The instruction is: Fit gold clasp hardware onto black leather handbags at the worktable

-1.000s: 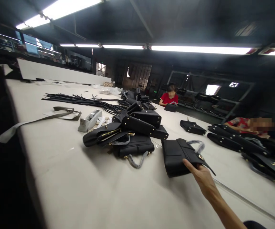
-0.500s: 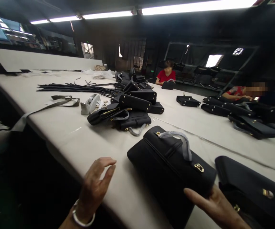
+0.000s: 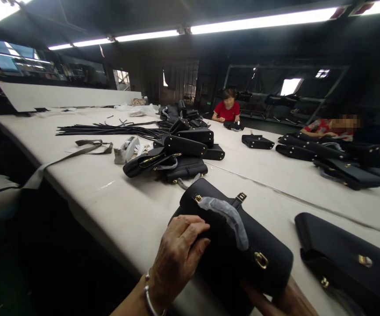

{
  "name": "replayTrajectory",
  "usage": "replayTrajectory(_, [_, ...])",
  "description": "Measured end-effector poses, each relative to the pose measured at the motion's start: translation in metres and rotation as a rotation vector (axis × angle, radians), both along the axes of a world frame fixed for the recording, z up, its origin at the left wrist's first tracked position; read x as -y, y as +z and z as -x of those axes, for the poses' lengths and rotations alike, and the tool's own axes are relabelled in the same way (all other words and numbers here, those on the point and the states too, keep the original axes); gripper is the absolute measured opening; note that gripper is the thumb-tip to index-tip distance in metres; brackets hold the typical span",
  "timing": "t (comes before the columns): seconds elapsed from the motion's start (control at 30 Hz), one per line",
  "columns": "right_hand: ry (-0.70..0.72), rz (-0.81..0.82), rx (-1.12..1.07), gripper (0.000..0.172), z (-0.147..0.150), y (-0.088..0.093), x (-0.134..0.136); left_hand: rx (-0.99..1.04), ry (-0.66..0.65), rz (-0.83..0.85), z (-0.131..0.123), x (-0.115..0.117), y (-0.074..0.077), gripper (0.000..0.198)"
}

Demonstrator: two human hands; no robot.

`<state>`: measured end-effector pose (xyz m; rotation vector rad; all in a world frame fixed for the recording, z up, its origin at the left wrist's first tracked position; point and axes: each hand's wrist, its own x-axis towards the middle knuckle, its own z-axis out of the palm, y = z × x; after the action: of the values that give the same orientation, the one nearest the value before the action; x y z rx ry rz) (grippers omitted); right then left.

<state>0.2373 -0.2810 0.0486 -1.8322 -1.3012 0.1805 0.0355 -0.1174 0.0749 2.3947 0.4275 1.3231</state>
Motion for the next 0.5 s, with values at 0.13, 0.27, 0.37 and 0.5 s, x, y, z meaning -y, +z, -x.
replayTrajectory(0.13, [-0.101,-0.005,-0.182,0.035,0.016,0.006,-0.003,0.026,0.033,0.088,0.007,-0.005,-0.006,0.018])
replayTrajectory(0.27, [-0.072,0.087,-0.716,0.045,0.002,0.005,-0.008,0.042,0.136,0.169,0.019,-0.013,-0.019,0.017])
replayTrajectory(0.37, [-0.05,0.085,-1.016,0.054,-0.013,-0.003,-0.012,0.078,0.22,0.237,0.03,-0.018,-0.03,0.018])
replayTrajectory(0.5, [-0.085,0.08,-1.074,0.045,-0.006,-0.007,-0.012,0.072,0.225,0.4,0.041,-0.022,-0.044,0.02])
